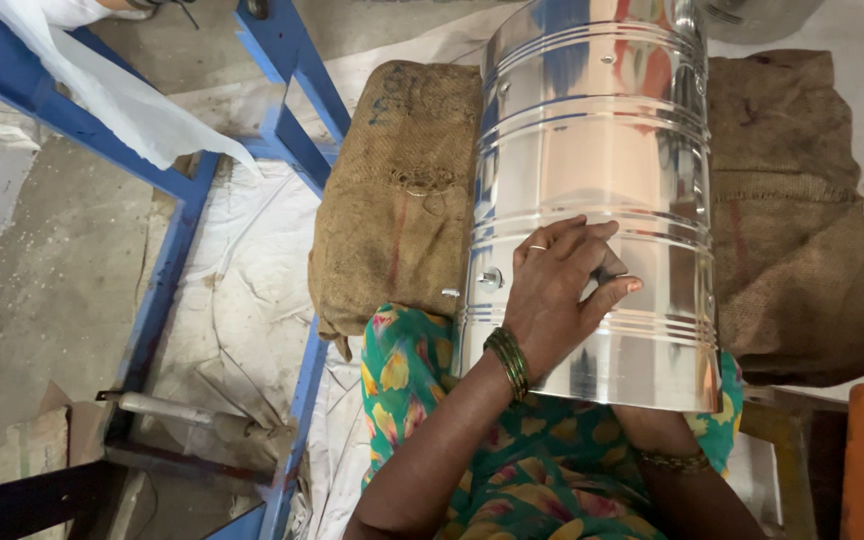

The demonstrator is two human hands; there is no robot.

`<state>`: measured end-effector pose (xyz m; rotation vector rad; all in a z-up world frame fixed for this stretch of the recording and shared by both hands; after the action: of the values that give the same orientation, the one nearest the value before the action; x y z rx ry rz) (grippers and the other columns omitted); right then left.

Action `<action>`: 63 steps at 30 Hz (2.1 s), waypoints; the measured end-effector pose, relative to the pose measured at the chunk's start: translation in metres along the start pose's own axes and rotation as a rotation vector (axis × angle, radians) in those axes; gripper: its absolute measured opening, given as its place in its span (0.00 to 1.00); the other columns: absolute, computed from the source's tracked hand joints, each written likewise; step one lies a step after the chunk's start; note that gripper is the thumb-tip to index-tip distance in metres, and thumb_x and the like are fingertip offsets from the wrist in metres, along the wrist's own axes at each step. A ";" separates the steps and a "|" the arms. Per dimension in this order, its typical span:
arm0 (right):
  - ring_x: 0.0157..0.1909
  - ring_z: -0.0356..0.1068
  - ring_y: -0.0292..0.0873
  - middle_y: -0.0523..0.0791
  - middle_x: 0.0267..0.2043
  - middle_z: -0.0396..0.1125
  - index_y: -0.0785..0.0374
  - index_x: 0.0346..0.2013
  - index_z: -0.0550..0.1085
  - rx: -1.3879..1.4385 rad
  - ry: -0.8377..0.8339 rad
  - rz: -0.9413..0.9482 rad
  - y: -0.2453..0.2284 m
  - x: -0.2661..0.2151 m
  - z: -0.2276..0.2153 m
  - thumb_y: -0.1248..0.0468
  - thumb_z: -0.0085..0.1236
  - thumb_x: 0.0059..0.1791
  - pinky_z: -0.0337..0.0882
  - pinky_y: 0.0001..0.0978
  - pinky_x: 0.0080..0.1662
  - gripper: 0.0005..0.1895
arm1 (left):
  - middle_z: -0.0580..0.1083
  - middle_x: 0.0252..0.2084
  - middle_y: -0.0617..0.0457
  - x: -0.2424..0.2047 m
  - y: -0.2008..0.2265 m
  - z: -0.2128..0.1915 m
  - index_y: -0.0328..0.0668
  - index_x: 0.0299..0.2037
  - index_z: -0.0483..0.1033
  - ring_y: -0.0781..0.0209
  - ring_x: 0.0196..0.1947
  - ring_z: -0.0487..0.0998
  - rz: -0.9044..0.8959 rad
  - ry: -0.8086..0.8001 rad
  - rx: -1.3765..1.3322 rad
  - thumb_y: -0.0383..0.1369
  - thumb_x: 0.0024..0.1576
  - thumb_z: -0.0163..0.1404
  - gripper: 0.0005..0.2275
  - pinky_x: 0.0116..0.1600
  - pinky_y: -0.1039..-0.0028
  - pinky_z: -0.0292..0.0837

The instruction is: The person assembles a cylindrical metal container by inserting bolts and tightening nuts with their hands. They repeatedly reach for fasteners from a nearby tray, insert them into pre-drilled holes, and secure them while holding the container on their lap.

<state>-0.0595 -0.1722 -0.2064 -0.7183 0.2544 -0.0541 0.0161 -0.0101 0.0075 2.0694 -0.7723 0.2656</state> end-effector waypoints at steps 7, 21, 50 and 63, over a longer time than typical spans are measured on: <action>0.42 0.67 0.43 0.48 0.44 0.66 0.68 0.57 0.67 0.000 -0.002 0.000 0.000 0.003 0.000 0.52 0.48 0.58 0.71 0.35 0.42 0.22 | 0.75 0.62 0.53 0.001 0.000 0.000 0.45 0.39 0.76 0.48 0.68 0.68 -0.008 -0.001 0.016 0.43 0.57 0.57 0.12 0.68 0.53 0.56; 0.40 0.67 0.43 0.48 0.42 0.67 0.68 0.55 0.68 -0.003 0.005 0.009 0.002 -0.001 -0.001 0.52 0.49 0.58 0.71 0.36 0.41 0.22 | 0.75 0.62 0.52 0.000 0.001 -0.002 0.45 0.38 0.76 0.48 0.68 0.68 -0.012 -0.008 -0.007 0.43 0.58 0.57 0.11 0.69 0.54 0.56; 0.36 0.68 0.44 0.48 0.38 0.68 0.68 0.53 0.69 -0.023 0.027 0.008 -0.003 -0.009 -0.001 0.51 0.52 0.57 0.71 0.36 0.37 0.22 | 0.75 0.62 0.53 0.000 0.000 -0.001 0.46 0.37 0.78 0.49 0.69 0.68 -0.023 -0.005 -0.031 0.43 0.58 0.57 0.11 0.71 0.55 0.55; 0.35 0.68 0.44 0.48 0.36 0.68 0.69 0.52 0.70 -0.063 0.008 -0.004 -0.010 -0.010 0.002 0.50 0.52 0.57 0.71 0.36 0.36 0.22 | 0.76 0.61 0.53 0.001 -0.005 -0.002 0.48 0.37 0.79 0.50 0.69 0.69 -0.031 0.004 -0.024 0.42 0.56 0.59 0.09 0.70 0.55 0.56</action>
<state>-0.0680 -0.1776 -0.1966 -0.7814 0.2633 -0.0532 0.0198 -0.0067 0.0057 2.0563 -0.7367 0.2427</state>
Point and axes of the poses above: each hand's wrist, its own x-axis towards the middle knuckle, its own z-axis out of the palm, y = z × x, the point moved 2 cm from there along x, towards the middle knuckle
